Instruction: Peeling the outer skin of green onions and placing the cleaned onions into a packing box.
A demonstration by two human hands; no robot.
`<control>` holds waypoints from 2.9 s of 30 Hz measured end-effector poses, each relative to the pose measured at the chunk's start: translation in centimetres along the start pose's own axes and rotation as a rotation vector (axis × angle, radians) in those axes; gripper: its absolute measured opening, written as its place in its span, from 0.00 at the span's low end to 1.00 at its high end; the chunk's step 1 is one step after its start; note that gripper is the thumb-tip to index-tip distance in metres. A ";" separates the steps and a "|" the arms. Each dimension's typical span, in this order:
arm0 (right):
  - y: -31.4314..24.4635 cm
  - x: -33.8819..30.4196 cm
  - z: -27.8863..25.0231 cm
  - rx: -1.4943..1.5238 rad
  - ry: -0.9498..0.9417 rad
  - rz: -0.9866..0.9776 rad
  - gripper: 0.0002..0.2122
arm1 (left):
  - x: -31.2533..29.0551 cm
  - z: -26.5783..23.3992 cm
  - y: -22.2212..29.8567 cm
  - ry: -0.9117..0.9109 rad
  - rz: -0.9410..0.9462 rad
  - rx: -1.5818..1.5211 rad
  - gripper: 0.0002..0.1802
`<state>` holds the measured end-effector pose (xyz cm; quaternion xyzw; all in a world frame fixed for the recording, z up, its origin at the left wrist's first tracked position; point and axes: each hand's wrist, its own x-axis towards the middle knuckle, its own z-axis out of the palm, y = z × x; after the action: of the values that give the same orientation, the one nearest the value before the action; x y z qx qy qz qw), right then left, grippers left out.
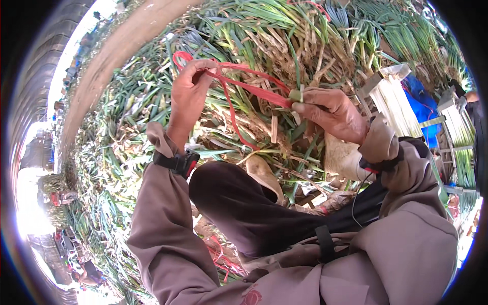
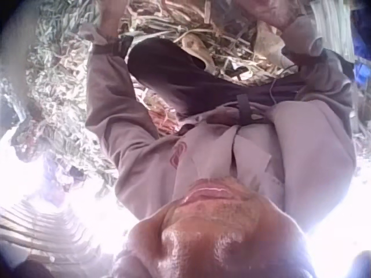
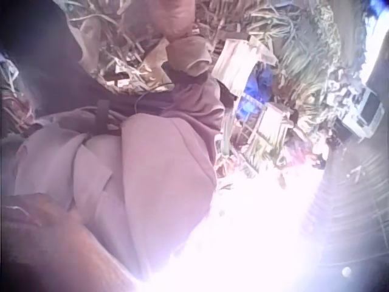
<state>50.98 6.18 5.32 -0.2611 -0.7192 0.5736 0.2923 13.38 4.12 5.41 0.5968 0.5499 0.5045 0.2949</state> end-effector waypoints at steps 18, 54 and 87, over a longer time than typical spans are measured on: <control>0.5 6.3 -4.2 -0.764 0.287 -0.460 0.18 | -0.5 11.7 5.4 0.060 0.350 0.270 0.17; 7.1 8.9 -3.6 -0.525 0.513 -0.472 0.11 | -0.6 6.7 -1.7 0.034 -0.266 -0.460 0.16; 39.3 8.7 11.6 -0.611 -0.084 0.383 0.28 | -62.0 -30.9 -6.2 0.290 -0.612 1.392 0.23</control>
<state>38.18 12.59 -34.01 -0.4426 -0.8068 0.3870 0.0582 -10.45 -59.86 -7.66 0.3941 0.9139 0.0118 -0.0969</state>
